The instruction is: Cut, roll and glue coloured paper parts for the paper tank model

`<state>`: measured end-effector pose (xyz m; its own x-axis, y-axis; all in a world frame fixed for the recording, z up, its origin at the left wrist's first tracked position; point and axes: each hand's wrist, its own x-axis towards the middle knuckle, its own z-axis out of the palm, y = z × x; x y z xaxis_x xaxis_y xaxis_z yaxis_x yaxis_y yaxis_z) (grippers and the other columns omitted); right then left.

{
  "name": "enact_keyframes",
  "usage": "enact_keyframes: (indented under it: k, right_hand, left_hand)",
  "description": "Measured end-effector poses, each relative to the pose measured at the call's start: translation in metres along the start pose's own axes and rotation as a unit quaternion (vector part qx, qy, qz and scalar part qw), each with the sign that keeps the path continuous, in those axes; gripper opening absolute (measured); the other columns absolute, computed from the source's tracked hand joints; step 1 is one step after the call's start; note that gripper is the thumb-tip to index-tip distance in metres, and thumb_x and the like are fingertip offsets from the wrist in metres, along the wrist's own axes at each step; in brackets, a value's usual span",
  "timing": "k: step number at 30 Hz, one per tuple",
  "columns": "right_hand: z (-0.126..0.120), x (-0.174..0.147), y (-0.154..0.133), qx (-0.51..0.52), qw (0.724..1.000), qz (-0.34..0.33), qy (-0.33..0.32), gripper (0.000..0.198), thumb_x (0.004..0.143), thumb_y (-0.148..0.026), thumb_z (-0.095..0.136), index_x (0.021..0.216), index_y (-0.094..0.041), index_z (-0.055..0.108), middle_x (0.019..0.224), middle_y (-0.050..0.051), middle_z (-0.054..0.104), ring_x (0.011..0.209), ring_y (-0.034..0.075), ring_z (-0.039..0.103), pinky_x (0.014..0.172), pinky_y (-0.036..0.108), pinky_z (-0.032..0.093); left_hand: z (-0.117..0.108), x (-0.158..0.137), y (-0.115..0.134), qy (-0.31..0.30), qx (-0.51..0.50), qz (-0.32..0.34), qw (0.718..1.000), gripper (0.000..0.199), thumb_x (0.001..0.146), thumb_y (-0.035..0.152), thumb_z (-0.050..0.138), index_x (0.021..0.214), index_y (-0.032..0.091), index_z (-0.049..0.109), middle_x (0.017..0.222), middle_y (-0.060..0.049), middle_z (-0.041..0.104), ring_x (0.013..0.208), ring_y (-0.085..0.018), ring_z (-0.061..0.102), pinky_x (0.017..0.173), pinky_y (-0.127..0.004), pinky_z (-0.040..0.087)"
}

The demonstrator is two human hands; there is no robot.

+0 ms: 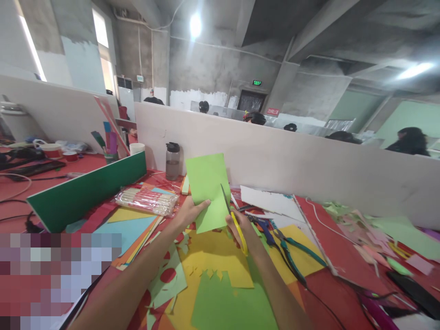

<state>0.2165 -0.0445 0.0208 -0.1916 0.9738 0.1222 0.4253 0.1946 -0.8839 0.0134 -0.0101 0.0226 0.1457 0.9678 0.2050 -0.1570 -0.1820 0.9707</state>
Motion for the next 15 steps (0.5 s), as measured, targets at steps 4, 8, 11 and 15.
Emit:
enact_keyframes:
  k: [4, 8, 11, 15]
  right_hand:
    - [0.0023, 0.0002, 0.0004, 0.023, 1.000, 0.010, 0.006, 0.047, 0.086, -0.065, 0.054, 0.101, -0.020, 0.058, 0.048, -0.009, 0.040, 0.028, 0.008, 0.034, 0.027, 0.019, 0.030]
    - [0.0001, -0.0008, -0.0020, 0.031, 0.999, 0.025, -0.008, 0.046, 0.087, -0.063, 0.054, 0.105, -0.021, 0.058, 0.050, -0.008, 0.044, 0.029, 0.009, 0.038, 0.027, 0.019, 0.032]
    - [-0.0033, -0.0021, -0.0051, 0.030, 0.999, 0.021, -0.015, 0.041, 0.087, -0.059, 0.056, 0.102, -0.021, 0.058, 0.051, -0.008, 0.044, 0.031, 0.008, 0.038, 0.030, 0.019, 0.032]
    - [-0.0066, -0.0029, -0.0066, 0.006, 1.000, -0.005, 0.000, 0.036, 0.087, -0.055, 0.059, 0.093, -0.020, 0.058, 0.052, -0.007, 0.043, 0.033, 0.008, 0.035, 0.033, 0.019, 0.029]
  left_hand:
    - [0.0002, -0.0004, 0.0002, -0.001, -0.004, -0.003, 1.000, 0.053, 0.071, 0.051, 0.077, 0.111, 0.017, 0.071, 0.110, -0.010, 0.075, 0.105, -0.030, 0.069, 0.089, -0.041, 0.056]
    - [-0.0002, 0.0001, -0.0002, -0.007, 0.001, -0.004, 1.000, 0.052, 0.072, 0.050, 0.076, 0.112, 0.016, 0.070, 0.114, -0.011, 0.074, 0.106, -0.030, 0.069, 0.090, -0.040, 0.055]
    - [-0.0009, -0.0004, 0.0029, -0.020, 0.012, 0.009, 1.000, 0.051, 0.071, 0.049, 0.078, 0.107, 0.015, 0.070, 0.112, -0.011, 0.074, 0.100, -0.030, 0.070, 0.086, -0.040, 0.056]
    - [-0.0016, -0.0009, 0.0085, 0.001, -0.005, 0.024, 1.000, 0.057, 0.068, 0.050, 0.081, 0.109, 0.014, 0.069, 0.111, -0.013, 0.074, 0.097, -0.030, 0.071, 0.083, -0.039, 0.057]
